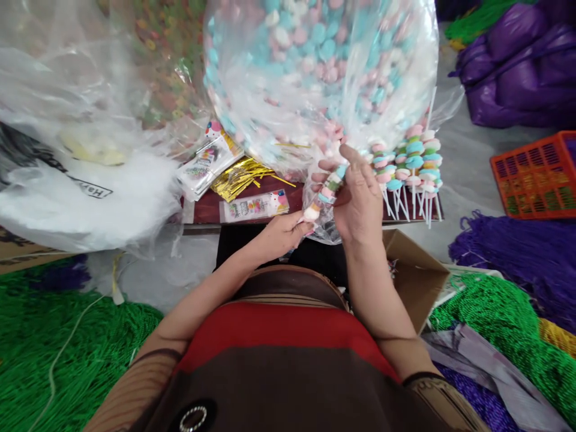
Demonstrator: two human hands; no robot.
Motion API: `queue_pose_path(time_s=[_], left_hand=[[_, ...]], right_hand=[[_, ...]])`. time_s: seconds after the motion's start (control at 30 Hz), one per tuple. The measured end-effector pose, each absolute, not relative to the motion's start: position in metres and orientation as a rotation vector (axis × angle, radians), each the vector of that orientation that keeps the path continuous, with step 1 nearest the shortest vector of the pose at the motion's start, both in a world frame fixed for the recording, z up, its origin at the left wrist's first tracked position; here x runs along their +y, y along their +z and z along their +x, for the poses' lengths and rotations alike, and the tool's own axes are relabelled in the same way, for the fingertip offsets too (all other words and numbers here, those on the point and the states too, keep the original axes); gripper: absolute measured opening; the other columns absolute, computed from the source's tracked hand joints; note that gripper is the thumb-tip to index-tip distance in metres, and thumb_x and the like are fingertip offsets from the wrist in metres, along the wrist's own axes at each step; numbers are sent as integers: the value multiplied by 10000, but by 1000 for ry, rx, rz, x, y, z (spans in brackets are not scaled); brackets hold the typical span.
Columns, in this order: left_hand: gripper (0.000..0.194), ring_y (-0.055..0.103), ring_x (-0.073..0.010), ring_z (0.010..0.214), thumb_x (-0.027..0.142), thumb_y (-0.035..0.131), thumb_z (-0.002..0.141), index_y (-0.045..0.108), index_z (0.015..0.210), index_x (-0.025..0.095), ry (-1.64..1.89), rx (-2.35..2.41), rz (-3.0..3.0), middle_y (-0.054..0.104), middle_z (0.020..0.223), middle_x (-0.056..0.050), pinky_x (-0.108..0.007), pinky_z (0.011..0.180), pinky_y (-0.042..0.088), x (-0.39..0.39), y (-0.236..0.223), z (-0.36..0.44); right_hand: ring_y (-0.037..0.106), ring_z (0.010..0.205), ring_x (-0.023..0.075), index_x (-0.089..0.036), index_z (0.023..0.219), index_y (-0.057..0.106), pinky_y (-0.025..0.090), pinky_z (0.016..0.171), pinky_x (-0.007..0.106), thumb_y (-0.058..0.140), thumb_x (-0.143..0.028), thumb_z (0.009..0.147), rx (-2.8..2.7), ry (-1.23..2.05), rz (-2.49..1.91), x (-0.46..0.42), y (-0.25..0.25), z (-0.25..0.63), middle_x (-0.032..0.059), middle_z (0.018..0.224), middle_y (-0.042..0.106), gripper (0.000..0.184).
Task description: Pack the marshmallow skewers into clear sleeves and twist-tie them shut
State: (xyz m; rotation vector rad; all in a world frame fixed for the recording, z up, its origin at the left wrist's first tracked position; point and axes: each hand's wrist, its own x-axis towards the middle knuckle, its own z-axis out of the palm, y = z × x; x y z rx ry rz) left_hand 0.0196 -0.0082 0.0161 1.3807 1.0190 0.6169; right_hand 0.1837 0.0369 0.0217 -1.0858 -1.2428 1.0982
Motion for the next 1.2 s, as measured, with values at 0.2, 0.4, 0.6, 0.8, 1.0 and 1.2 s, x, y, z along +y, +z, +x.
queue_pose_path(time_s=[0.2, 0.4, 0.6, 0.8, 1.0, 1.2], left_hand=[[440, 471, -106, 508, 600, 513, 936, 505, 731, 210, 615, 1057, 1369, 509, 513, 46, -240, 543, 363, -5, 16, 16], [360, 587, -92, 539, 562, 587, 938, 545, 885, 208, 679, 1120, 1257, 641, 657, 37, -219, 557, 436, -3, 15, 11], [354, 371, -33, 394, 487, 698, 874, 477, 836, 213, 798, 932, 827, 543, 626, 72, -185, 371, 211, -4, 12, 16], [337, 432, -40, 441, 448, 743, 851, 521, 814, 196, 751, 849, 794, 549, 592, 65, -171, 409, 294, -6, 10, 15], [458, 339, -41, 393, 584, 772, 798, 496, 814, 219, 958, 892, 724, 441, 516, 109, -175, 372, 234, -5, 7, 18], [472, 419, -56, 460, 662, 685, 852, 553, 844, 208, 888, 873, 997, 493, 540, 88, -193, 462, 341, -6, 13, 19]], right_hand=[[762, 941, 225, -306, 1163, 636, 649, 767, 415, 506, -613, 1001, -1181, 1005, -1087, 33, 11, 178, 47, 1024, 736, 371], [750, 985, 239, -293, 1207, 631, 640, 777, 426, 497, -606, 1010, -1154, 926, -1121, 39, 5, 190, 75, 1073, 724, 394], [745, 1026, 228, -329, 1297, 591, 639, 779, 414, 413, -594, 1042, -1232, 904, -1062, 39, -2, 189, 73, 1156, 710, 408], [738, 1037, 256, -322, 1252, 613, 635, 776, 430, 468, -581, 1022, -1096, 911, -1106, 51, -2, 199, 80, 1144, 700, 375], [719, 1095, 266, -363, 1350, 567, 614, 820, 441, 570, -562, 973, -1014, 1019, -1084, 47, 9, 194, 89, 1326, 676, 427], [747, 1035, 213, -357, 1312, 604, 631, 873, 387, 690, -550, 896, -950, 1280, -976, 29, 22, 177, 23, 1141, 752, 467]])
